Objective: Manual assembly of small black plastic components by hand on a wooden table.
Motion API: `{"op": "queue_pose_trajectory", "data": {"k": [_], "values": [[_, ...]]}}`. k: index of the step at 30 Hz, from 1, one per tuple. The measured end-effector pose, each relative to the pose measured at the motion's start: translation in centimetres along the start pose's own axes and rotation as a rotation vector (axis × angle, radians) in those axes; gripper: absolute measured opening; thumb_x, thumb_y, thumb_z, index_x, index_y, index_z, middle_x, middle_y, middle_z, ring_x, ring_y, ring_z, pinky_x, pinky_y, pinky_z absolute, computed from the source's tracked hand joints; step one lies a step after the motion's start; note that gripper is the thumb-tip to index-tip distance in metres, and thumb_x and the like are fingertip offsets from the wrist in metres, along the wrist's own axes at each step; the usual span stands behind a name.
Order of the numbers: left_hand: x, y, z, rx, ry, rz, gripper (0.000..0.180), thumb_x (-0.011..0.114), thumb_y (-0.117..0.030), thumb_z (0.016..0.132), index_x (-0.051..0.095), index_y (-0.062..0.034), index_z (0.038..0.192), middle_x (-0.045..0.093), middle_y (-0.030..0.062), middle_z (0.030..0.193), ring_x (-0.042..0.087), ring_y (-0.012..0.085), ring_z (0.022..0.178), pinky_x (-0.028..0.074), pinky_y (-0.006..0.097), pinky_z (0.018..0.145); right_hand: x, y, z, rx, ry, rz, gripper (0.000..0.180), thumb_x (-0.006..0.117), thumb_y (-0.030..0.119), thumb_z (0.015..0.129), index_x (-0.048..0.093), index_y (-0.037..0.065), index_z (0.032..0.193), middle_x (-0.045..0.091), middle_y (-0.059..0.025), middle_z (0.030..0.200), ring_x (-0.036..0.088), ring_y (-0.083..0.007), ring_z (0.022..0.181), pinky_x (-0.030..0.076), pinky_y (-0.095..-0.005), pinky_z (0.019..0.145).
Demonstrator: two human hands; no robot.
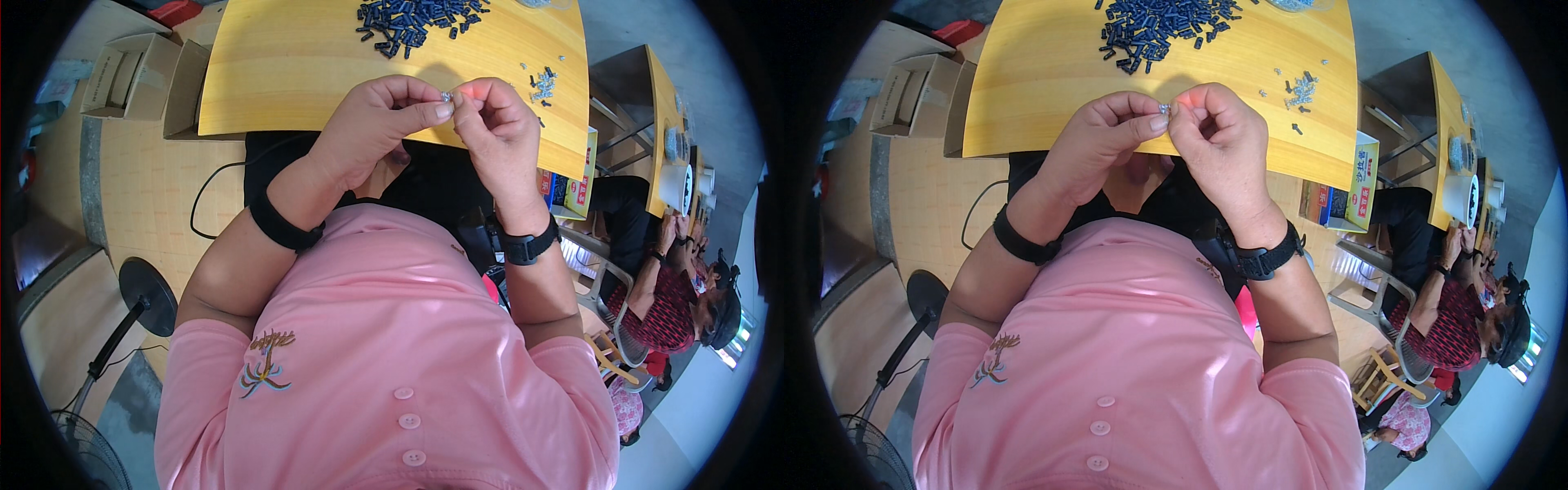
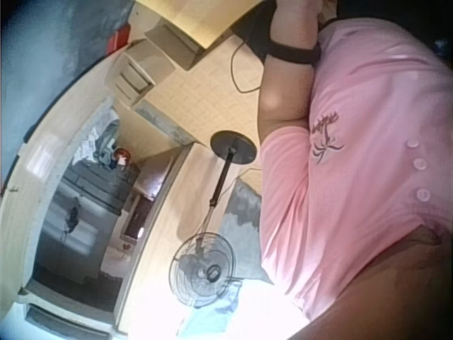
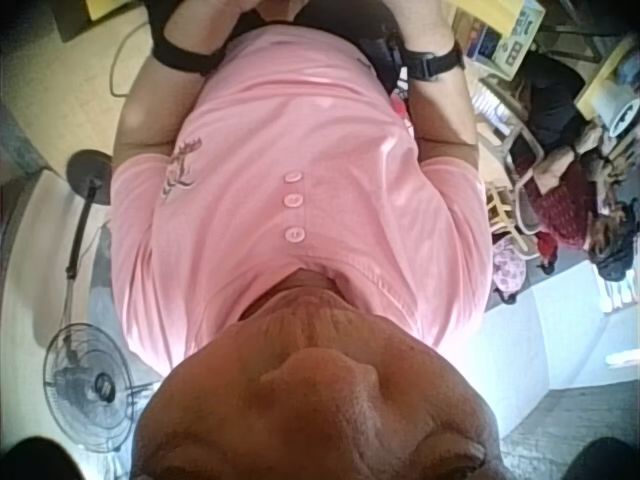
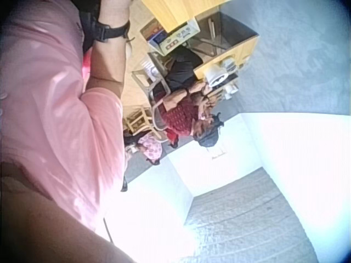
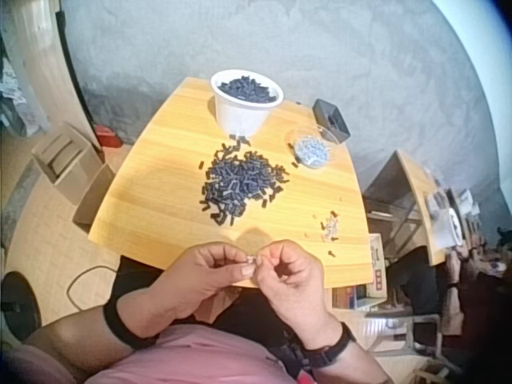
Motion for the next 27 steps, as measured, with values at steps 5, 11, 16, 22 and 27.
{"op": "queue_pose_trajectory", "data": {"k": [5, 11, 16, 22, 27], "values": [[0.06, 0.2, -0.01, 0.012, -0.009, 0.079, 0.017, 0.065, -0.019, 0.088, 0.063, -0.0041, 0.096, 0.061, -0.0007, 0.085, 0.057, 0.0059, 0.074, 0.047, 0.02, 0.06, -0.02, -0.33, 0.09, -0.031, -0.023, -0.026, 0.006, 0.062, 0.003, 0.085, 0.061, -0.002, 0.086, 0.058, 0.0018, 0.07, 0.051, -0.0016, 0.063, 0.044, -0.0171, 0.056], [0.23, 0.0, -0.14, 0.105, 0.021, 0.075, 0.015, 0.058, -0.02, 0.092, 0.063, -0.006, 0.096, 0.06, -0.0045, 0.083, 0.046, 0.0006, 0.063, 0.037, 0.015, 0.055, 0.29, 0.17, 0.11, -0.029, -0.044, -0.04, 0.005, 0.061, 0.003, 0.085, 0.06, -0.002, 0.085, 0.059, 0.0012, 0.069, 0.052, -0.0017, 0.062, 0.045, -0.0171, 0.056], [0.14, -0.18, -0.18, 0.039, 0.015, 0.097, 0.016, 0.057, -0.022, 0.093, 0.064, -0.0077, 0.095, 0.059, -0.0067, 0.082, 0.036, -0.0008, 0.058, 0.029, 0.015, 0.052, 0.48, 0.43, 0.07, -0.019, -0.033, -0.034, 0.005, 0.06, 0.003, 0.086, 0.06, -0.002, 0.084, 0.061, 0.0, 0.07, 0.054, -0.0018, 0.062, 0.045, -0.0171, 0.056], [-0.1, -0.04, -0.09, 0.044, -0.01, 0.108, 0.016, 0.06, -0.023, 0.091, 0.065, -0.0074, 0.091, 0.059, -0.0068, 0.079, 0.038, -0.0005, 0.059, 0.031, 0.015, 0.055, 0.4, 0.19, 0.0, -0.019, -0.015, 0.009, 0.005, 0.06, 0.003, 0.086, 0.06, -0.002, 0.085, 0.061, -0.0002, 0.07, 0.053, -0.0018, 0.062, 0.045, -0.0169, 0.056], [-0.64, 0.63, 0.37, 0.087, -0.026, 0.062, 0.03, 0.068, -0.03, 0.083, 0.067, -0.0038, 0.097, 0.059, -0.0037, 0.075, 0.046, 0.003, 0.052, 0.042, 0.018, 0.044, 0.33, -0.06, -0.02, 0.016, -0.033, -0.024, 0.005, 0.061, 0.003, 0.085, 0.061, -0.002, 0.085, 0.056, 0.0024, 0.068, 0.049, -0.0014, 0.061, 0.044, -0.017, 0.055]]}}
Point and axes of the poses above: each hand's wrist, its own z-axis towards the middle knuckle, its own x-axis out of the palm, y = z × x, the point moved 2 cm from there along z, towards the middle knuckle
